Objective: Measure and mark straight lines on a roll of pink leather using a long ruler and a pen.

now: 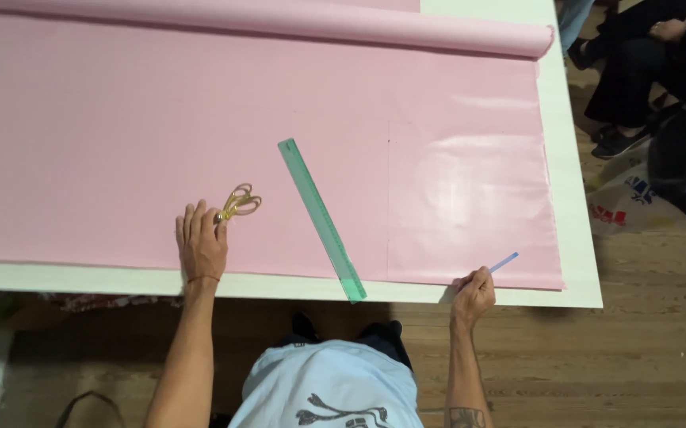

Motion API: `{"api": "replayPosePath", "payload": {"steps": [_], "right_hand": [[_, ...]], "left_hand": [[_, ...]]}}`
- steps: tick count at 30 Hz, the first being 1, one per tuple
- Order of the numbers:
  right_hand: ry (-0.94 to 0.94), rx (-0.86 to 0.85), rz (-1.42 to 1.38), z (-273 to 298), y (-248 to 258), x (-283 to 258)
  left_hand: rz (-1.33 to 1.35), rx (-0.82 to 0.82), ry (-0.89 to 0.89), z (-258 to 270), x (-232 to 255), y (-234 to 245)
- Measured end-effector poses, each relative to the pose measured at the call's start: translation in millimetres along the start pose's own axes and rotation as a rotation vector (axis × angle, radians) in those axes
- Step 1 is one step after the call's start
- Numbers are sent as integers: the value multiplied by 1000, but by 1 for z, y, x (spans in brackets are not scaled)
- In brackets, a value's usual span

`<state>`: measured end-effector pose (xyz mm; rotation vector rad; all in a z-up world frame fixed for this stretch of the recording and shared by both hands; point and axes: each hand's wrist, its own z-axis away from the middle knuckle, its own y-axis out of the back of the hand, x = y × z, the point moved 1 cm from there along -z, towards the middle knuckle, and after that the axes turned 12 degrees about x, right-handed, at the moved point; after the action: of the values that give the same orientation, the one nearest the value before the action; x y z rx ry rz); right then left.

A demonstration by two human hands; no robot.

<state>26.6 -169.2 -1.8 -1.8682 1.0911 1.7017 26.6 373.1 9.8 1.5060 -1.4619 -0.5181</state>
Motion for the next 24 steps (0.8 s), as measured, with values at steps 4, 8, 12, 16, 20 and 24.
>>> {"api": "replayPosePath", "payload": {"steps": [4, 8, 12, 16, 20, 24], "right_hand": [[8, 0, -18, -1, -4, -11], [-5, 9, -26, 0, -6, -17], [29, 10, -9, -2, -5, -10], [99, 24, -4, -2, -5, 0], [126, 29, 7, -4, -7, 7], [102, 51, 25, -3, -8, 4]], "left_hand": [[27, -2, 34, -4, 8, 9], [14, 9, -8, -3, 5, 7], [1, 2, -4, -3, 9, 11], [8, -6, -2, -6, 11, 14], [22, 11, 9, -5, 12, 14], [19, 16, 4, -6, 12, 14]]}}
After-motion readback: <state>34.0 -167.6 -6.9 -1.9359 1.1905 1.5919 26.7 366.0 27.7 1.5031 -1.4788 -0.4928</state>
